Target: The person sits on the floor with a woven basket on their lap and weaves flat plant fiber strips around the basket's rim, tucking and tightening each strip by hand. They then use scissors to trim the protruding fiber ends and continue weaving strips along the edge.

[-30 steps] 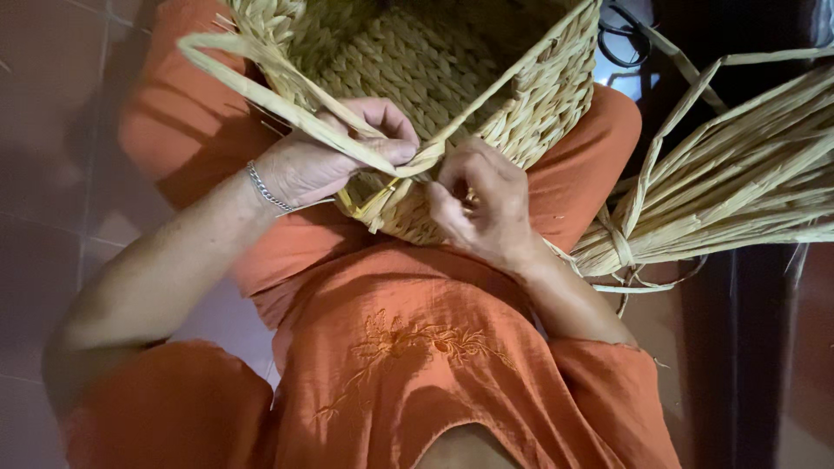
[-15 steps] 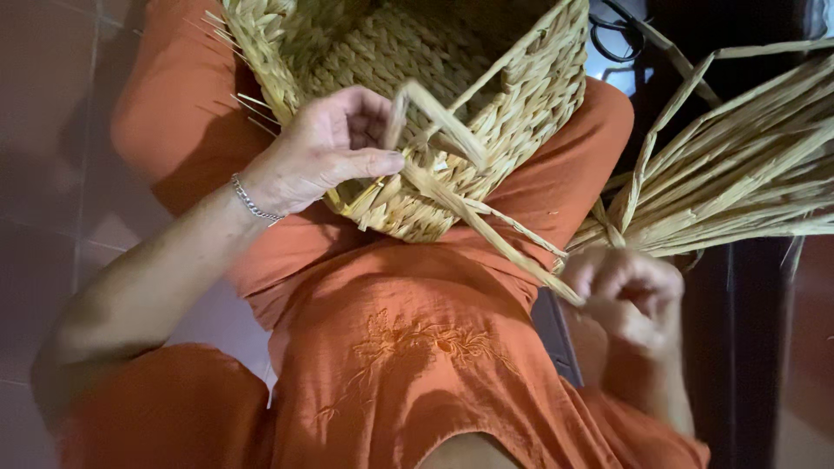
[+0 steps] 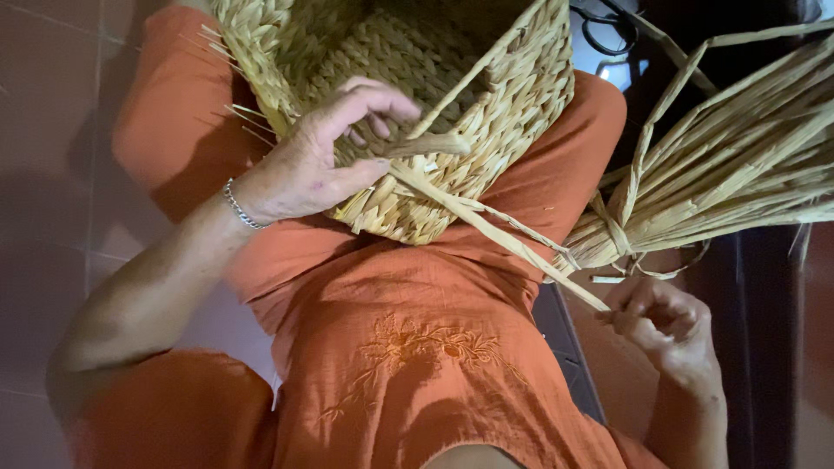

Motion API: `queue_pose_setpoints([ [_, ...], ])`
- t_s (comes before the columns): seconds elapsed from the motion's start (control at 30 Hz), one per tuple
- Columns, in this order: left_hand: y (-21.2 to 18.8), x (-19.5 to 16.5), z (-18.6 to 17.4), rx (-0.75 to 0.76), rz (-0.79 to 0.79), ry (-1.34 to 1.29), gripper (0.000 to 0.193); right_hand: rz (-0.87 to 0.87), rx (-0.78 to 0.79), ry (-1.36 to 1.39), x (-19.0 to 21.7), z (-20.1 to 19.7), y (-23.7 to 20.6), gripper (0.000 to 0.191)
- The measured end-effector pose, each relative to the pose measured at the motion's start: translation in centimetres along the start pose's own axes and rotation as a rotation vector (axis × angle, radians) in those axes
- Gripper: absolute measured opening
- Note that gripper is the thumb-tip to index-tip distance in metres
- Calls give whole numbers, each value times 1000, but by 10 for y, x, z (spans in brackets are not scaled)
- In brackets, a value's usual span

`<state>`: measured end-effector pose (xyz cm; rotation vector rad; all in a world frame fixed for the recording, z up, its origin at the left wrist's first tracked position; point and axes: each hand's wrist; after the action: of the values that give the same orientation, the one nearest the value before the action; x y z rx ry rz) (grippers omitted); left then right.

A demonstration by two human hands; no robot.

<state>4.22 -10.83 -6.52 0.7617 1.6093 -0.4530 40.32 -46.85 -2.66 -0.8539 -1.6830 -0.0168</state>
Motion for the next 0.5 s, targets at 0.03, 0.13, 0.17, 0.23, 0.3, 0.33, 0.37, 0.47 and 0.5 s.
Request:
queue_pose_setpoints([
  [0.03,3,-2,1,16,10,20,61,-2,-7,-81,0,-2,-2,17],
  [0.13,10,-9,9,5,288,179,70,-39,31,-220,-1,-4,-3,16],
  [0.17,12,-10,12,-9,422,251,71,-29,36,-212,-3,-2,-1,15],
  [0.23,13,-12,14,47,429,365,75,-13,47,-195,-8,2,4,15],
  [0.3,12,-12,14,84,392,399,75,-12,19,-281,-13,5,9,16],
  [0.33,12,-12,14,92,353,377,73,-13,5,-324,-15,6,11,17],
  [0.37,11,-11,13,98,313,356,70,-16,-2,-318,-16,4,11,16],
  [0.47,9,-8,13,149,212,321,79,-34,-8,-303,-20,-1,11,14],
  [0.5,8,-7,16,128,276,363,81,-49,-7,-303,-20,-2,11,14],
])
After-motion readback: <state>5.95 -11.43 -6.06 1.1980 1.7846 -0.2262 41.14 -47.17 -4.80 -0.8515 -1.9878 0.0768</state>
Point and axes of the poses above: each hand's wrist, its own y-axis towards the middle knuckle, its own z-axis out of the palm, x = y × z, and after that the axes turned 15 degrees about -x, right-handed
